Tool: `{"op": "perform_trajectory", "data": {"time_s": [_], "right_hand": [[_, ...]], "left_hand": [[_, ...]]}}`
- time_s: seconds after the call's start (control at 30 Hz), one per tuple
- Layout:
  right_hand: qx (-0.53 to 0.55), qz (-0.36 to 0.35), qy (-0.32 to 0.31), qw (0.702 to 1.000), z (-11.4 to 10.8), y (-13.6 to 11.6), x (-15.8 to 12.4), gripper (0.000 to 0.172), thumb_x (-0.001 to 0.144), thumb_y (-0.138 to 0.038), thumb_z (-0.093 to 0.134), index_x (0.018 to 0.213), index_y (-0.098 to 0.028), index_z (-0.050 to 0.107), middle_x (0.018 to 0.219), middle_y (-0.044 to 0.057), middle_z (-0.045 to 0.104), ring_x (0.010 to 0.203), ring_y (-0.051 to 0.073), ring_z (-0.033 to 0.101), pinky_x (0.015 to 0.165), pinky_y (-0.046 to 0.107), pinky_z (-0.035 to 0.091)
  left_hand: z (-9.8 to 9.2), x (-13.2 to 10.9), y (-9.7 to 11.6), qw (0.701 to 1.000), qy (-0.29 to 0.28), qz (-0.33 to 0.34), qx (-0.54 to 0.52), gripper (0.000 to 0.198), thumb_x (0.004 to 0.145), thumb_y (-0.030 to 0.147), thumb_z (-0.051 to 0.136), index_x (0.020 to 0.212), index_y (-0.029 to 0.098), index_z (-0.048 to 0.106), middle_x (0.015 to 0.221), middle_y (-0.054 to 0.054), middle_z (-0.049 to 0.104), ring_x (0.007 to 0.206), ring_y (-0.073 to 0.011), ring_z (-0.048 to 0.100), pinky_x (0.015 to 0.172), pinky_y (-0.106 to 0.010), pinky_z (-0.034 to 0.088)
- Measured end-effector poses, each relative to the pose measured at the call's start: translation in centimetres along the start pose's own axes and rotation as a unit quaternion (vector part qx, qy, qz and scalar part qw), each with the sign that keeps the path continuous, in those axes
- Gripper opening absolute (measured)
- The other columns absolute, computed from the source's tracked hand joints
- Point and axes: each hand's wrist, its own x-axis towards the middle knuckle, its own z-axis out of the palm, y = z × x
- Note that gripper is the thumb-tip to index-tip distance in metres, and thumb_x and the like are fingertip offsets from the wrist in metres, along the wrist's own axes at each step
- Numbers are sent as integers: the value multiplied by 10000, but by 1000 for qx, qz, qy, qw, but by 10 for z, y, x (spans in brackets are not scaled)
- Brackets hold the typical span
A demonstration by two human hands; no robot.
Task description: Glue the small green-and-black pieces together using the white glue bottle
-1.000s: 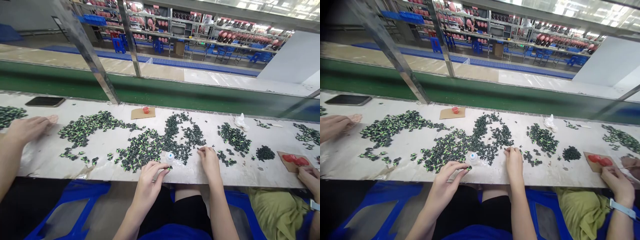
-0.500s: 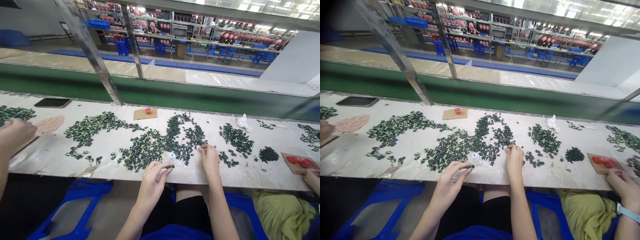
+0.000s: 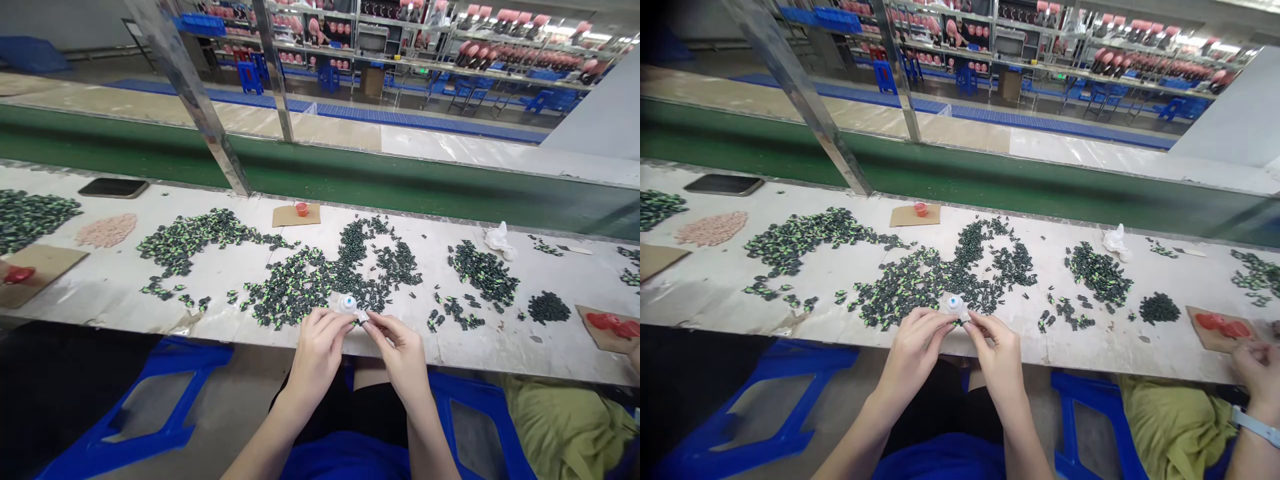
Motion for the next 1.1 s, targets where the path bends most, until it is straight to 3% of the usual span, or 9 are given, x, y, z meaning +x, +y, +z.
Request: {"op": "perform_trajectory", "data": {"time_s": [0.63, 0.93, 1.1], "right_hand": [[76, 19, -66, 995, 6, 5, 6, 49, 702, -224, 709, 716, -215, 754, 754, 55, 752, 725, 204, 713, 672, 315, 600], [83, 41, -55, 994, 11, 12, 2, 205, 684, -214, 691, 887, -185, 702, 686, 16, 703, 627, 144, 671, 618, 249, 581], [65, 16, -57, 996, 10, 13, 1, 233, 689, -182, 658, 922, -193, 665, 657, -6, 674, 605, 127, 651, 624, 243, 570]], "left_hand": [[-5, -4, -6, 999, -34, -15, -26, 229, 898, 134, 462, 878, 210, 677, 757, -48, 694, 772, -205, 559, 685, -333, 474], [-9, -4, -2, 996, -30, -27, -79, 203, 867, 116, 512, 888, 212, 690, 748, -43, 697, 763, -192, 569, 673, -312, 494], [-9, -7, 1, 988, -31, -105, -111, 169, 827, 150, 567, 935, 199, 687, 819, -55, 674, 792, -181, 626, 700, -298, 530]]}}
